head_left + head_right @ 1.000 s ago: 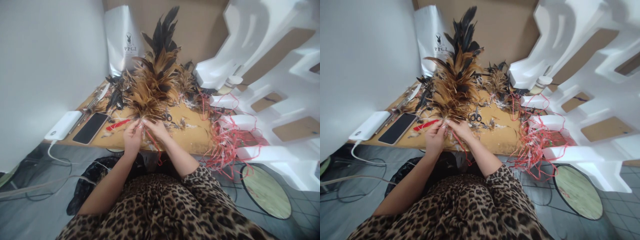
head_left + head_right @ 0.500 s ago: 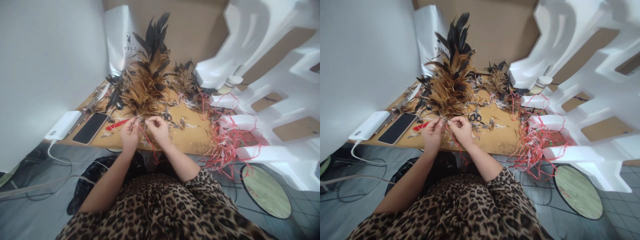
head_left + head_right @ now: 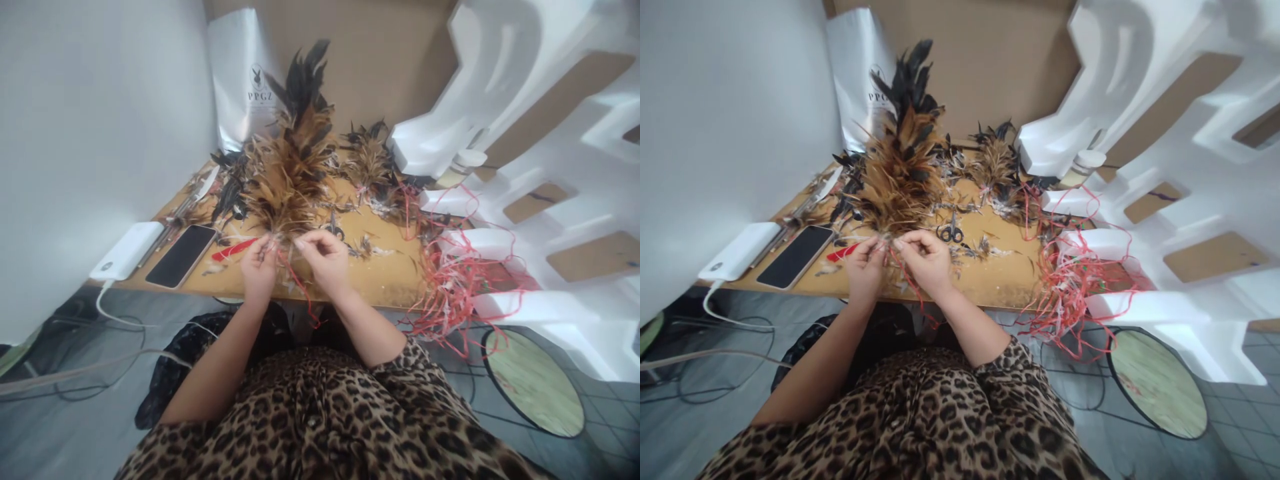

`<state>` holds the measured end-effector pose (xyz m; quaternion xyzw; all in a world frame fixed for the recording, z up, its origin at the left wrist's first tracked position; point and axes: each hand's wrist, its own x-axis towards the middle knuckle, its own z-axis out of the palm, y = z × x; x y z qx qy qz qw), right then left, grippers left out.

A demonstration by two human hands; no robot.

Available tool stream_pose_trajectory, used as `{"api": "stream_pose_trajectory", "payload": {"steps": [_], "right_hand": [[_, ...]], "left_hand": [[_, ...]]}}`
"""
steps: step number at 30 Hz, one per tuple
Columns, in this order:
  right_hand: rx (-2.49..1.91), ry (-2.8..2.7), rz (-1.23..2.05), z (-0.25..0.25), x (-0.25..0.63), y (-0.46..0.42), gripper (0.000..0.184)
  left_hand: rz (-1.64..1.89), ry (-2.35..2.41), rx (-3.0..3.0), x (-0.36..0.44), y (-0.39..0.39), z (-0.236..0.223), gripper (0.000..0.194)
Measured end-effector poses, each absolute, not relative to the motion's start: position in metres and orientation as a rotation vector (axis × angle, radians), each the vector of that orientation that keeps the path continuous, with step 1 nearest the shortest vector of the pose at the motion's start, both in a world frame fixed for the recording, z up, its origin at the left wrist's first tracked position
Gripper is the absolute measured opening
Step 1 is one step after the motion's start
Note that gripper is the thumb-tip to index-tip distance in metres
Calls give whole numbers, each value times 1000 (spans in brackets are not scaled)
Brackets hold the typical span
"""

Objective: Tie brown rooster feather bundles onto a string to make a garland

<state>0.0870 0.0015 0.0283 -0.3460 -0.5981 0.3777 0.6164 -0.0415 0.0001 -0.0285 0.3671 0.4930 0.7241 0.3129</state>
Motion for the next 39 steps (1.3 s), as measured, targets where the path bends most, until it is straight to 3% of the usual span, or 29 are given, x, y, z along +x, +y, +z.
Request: {"api": "stream_pose_trajectory", "payload": {"steps": [5,7,10,13,16,20,25,39], "right_hand": [[-1161,-1619,546,22,156,26,18],[-1280,-1659,397,16,171,35,29],[-1217,-1622,719,10,161,33,38],[-966,-1516,1328,8,125,24,35],[-786,-1407,1588,9,91,22,29],[-767,-1291,1613,5,70,29,13],[-804,-1195,1686,0,67,31,15],[-926,-1024,1465,17,56,5,29]], "left_hand": [[1939,1293,813,-48,3,-24,34],[1934,1254,787,-46,3,-20,33],[1894,1181,781,-40,0,-14,31],[1849,1161,821,-34,-4,-11,32],[1829,1187,917,-32,-10,-12,34],[1791,1212,1017,-36,-15,-15,36],[1784,1242,1022,-40,-16,-17,37],[1902,1467,1442,-46,-22,-23,27]]}}
